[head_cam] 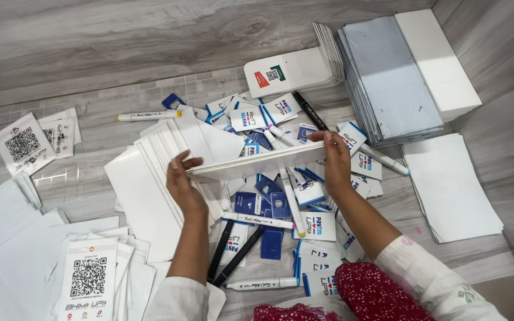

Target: The person sits on the floor and sorts a large pile of white papers and small cards into separate stacks. They pick up individual sheets, align them, and place them into neat piles on the floor.

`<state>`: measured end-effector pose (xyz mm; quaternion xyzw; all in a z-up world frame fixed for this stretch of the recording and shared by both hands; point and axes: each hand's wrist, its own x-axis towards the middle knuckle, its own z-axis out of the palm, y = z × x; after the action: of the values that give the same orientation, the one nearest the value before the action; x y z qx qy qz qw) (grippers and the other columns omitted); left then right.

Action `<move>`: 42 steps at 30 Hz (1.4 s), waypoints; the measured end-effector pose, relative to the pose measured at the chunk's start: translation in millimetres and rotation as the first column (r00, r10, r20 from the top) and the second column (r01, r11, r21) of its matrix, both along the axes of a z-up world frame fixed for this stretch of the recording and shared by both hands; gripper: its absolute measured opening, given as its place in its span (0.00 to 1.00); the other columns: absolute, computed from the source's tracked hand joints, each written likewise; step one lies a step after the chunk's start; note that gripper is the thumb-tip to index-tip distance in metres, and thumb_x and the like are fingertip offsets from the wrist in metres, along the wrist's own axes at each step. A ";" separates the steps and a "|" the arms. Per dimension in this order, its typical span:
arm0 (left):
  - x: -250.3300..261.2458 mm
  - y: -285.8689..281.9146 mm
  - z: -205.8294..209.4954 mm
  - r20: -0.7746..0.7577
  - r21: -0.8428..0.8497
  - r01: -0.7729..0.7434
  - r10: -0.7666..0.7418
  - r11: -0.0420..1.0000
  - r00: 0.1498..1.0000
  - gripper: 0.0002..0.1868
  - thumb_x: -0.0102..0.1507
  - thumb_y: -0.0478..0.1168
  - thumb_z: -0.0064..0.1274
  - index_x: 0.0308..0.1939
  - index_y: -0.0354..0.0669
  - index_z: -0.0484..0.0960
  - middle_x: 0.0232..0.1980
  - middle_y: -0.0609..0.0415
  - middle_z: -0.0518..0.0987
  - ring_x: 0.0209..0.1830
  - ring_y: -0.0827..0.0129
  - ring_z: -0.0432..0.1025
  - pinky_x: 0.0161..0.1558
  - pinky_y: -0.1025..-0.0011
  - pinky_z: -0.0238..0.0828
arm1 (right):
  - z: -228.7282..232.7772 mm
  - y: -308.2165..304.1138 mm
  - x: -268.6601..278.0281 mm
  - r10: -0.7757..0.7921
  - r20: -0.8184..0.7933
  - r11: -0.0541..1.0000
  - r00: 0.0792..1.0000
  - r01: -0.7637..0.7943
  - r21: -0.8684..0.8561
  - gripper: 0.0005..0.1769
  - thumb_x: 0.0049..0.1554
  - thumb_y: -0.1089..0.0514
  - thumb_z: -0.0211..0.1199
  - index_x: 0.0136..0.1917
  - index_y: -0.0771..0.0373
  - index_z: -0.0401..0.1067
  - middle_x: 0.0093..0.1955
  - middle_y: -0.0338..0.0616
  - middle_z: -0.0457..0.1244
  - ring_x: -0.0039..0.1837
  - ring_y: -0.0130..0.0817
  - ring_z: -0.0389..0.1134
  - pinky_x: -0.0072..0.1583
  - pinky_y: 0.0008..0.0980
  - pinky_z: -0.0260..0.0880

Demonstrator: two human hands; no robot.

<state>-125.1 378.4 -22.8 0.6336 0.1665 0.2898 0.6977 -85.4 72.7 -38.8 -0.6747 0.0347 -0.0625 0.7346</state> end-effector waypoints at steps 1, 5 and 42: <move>-0.1 -13.8 -10.2 -0.047 0.022 0.005 -0.004 1.000 0.999 0.15 0.72 0.49 0.48 0.41 0.42 0.81 0.40 0.57 0.82 0.44 0.74 0.70 0.55 0.73 0.64 | 2.0 0.8 0.5 -0.008 -0.002 1.000 1.000 0.008 -0.013 0.23 0.70 0.44 0.44 0.51 0.60 0.74 0.53 0.39 0.69 0.56 0.24 0.65 0.64 0.26 0.61; 10.5 -29.9 -25.5 -0.100 -0.086 -0.040 0.031 0.996 0.995 0.20 0.74 0.47 0.52 0.32 0.37 0.78 0.34 0.55 0.77 0.36 0.76 0.64 0.46 0.74 0.61 | 3.4 -2.3 -2.5 -0.038 0.033 0.997 0.999 0.036 0.064 0.23 0.72 0.45 0.43 0.48 0.62 0.70 0.49 0.41 0.66 0.54 0.28 0.63 0.62 0.31 0.62; 27.7 -262.9 28.2 -0.156 -0.023 0.639 -0.634 0.769 0.757 0.30 0.66 0.45 0.57 0.67 0.35 0.66 0.43 0.43 0.87 0.41 0.65 0.82 0.44 0.71 0.77 | 72.3 -80.9 -19.4 -0.041 -0.537 0.765 0.843 0.372 0.525 0.42 0.59 0.22 0.28 0.73 0.47 0.57 0.70 0.45 0.61 0.68 0.38 0.65 0.63 0.47 0.65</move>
<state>-97.4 115.4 5.4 0.6838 -0.0095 -0.0118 0.7295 -104.8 -8.3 33.5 -0.3847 0.3168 0.0434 0.8659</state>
